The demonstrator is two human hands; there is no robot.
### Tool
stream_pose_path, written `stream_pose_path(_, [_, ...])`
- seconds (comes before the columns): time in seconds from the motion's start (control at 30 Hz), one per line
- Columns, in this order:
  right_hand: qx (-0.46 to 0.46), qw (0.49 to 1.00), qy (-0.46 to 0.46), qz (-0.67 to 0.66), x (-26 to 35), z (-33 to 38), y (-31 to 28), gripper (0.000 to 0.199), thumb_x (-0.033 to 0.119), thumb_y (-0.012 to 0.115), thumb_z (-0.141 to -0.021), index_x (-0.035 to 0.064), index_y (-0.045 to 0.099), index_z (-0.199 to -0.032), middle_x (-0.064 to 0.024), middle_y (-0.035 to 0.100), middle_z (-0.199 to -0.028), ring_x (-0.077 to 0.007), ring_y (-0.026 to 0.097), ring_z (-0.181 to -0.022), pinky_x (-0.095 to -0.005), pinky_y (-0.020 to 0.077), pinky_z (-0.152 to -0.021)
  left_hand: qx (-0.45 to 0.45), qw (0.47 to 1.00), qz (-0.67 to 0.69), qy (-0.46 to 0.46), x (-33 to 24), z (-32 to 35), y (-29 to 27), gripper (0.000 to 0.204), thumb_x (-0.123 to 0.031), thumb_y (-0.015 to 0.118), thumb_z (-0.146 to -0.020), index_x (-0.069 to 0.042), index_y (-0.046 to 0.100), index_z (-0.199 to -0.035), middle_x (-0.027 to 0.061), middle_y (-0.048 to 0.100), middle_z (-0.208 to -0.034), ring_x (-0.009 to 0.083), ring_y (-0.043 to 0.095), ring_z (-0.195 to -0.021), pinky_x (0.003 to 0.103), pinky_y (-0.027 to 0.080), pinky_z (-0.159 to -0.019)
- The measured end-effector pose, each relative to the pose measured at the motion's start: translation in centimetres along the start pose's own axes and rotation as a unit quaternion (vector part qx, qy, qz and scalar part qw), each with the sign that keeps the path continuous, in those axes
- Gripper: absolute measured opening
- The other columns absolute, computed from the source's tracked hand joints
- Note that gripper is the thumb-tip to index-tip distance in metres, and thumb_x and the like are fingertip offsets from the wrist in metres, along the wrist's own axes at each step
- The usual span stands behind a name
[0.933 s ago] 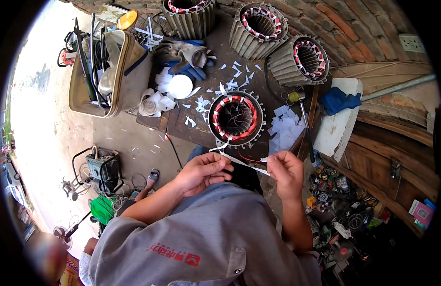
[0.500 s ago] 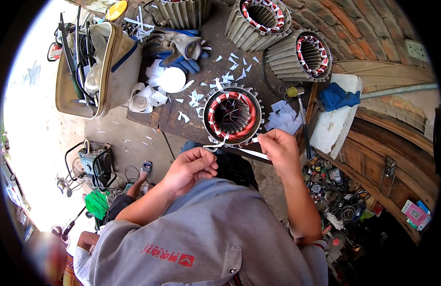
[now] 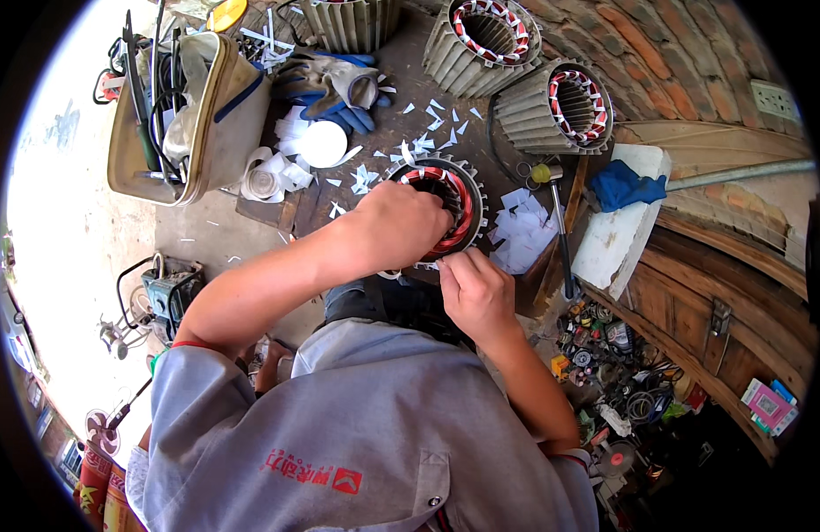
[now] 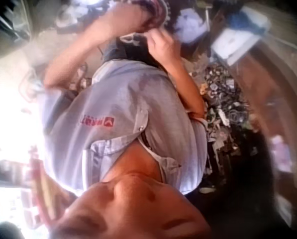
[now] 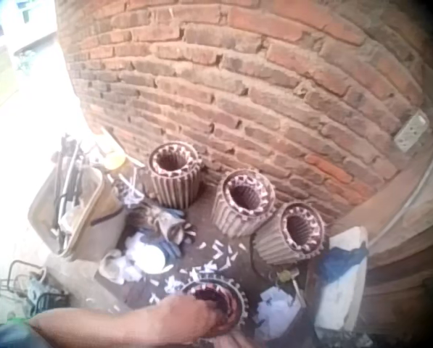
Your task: The person inserts white insulating strips into the slots of a motor stator core, tucking them in by hand. They then use a hammer and a metal tool to tap the strips flush with the stator surface. The person repeats this process for multiple slots around the stator.
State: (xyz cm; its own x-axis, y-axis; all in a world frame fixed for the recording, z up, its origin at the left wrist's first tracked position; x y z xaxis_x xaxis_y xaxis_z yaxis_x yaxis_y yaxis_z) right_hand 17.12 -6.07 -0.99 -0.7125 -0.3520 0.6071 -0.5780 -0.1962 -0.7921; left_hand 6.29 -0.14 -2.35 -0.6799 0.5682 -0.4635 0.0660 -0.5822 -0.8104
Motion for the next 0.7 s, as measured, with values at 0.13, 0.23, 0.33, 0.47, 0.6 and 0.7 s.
stream_pose_path(0.13, [0.057,0.972,0.145,-0.178,-0.9,0.8,-0.4,0.016,0.008,0.067,-0.090,0.0036,0.064,-0.105,-0.0074,0.057,-0.073,-0.0219,0.059,-0.062,-0.0370,0.0487,-0.056,0.066,0.993,-0.098,0.006,0.0,-1.6,0.6,0.019,-0.011,0.064,-0.079,-0.003,0.066,-0.096,0.0156,0.069,-0.095,0.0286,0.072,-0.070,0.038,0.058,-0.059])
stream_pose_path(0.23, [0.118,0.777,0.249,-0.566,-1.3,4.0,-0.1,0.033,0.008,0.062,-0.095,-0.0016,0.056,-0.127,-0.0035,0.057,-0.080,-0.0121,0.052,-0.065,-0.0286,0.0446,-0.060,-0.144,0.976,-0.159,-0.045,0.0,0.7,-1.5,0.019,-0.010,0.064,-0.079,-0.001,0.064,-0.096,0.0122,0.064,-0.089,0.0265,0.071,-0.065,0.035,0.057,-0.056])
stream_pose_path(0.33, [0.082,0.544,0.174,-0.817,0.6,5.2,-2.5,0.027,0.011,0.055,-0.098,0.0007,0.055,-0.123,-0.0064,0.055,-0.088,-0.0139,0.050,-0.072,-0.0337,0.0454,-0.072,-0.223,0.952,-0.138,-0.155,1.6,3.7,-3.5,0.015,-0.005,0.057,-0.084,0.000,0.054,-0.098,0.0134,0.057,-0.091,0.0258,0.070,-0.065,0.037,0.056,-0.050])
stream_pose_path(0.47, [0.026,0.344,0.135,-0.929,1.2,6.7,-4.4,0.028,0.028,0.048,-0.104,0.0064,0.059,-0.117,-0.0040,0.052,-0.094,-0.0156,0.051,-0.082,-0.0391,0.0434,-0.084,-0.405,0.864,-0.062,-0.291,4.1,12.0,-6.1,0.014,-0.002,0.055,-0.088,-0.005,0.052,-0.101,0.0158,0.058,-0.094,0.0396,0.064,-0.071,0.049,0.052,-0.060])
stream_pose_path(0.6, [-0.006,0.250,0.200,-0.947,1.0,8.8,-3.7,0.027,0.029,0.047,-0.104,0.0080,0.062,-0.112,-0.0025,0.053,-0.093,-0.0147,0.050,-0.082,-0.0386,0.0422,-0.088,-0.435,0.812,0.011,-0.389,1.8,20.4,-1.3,0.002,-0.001,0.056,-0.095,-0.001,0.054,-0.096,0.0201,0.061,-0.086,0.0424,0.061,-0.075,0.047,0.050,-0.063])
stream_pose_path(0.7, [0.000,0.226,0.270,-0.936,0.4,11.1,-0.8,0.024,0.026,0.049,-0.102,0.0073,0.062,-0.110,-0.0028,0.054,-0.092,-0.0149,0.050,-0.082,-0.0385,0.0426,-0.087,-0.338,0.829,0.150,-0.419,-1.2,19.9,8.0,0.005,-0.005,0.058,-0.093,0.000,0.058,-0.093,0.0222,0.064,-0.087,0.0421,0.064,-0.079,0.049,0.052,-0.070])
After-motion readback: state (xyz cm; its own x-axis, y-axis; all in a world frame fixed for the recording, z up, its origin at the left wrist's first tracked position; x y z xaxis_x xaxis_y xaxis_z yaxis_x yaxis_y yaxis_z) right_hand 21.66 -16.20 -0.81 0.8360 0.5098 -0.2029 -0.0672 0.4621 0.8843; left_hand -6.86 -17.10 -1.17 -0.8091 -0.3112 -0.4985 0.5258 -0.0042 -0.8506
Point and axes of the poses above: each hand's wrist, its own z-axis away from the middle knuckle, its own y-axis out of the palm, x = y × z, the point moved 7 cm from there along -z, towards the middle knuckle
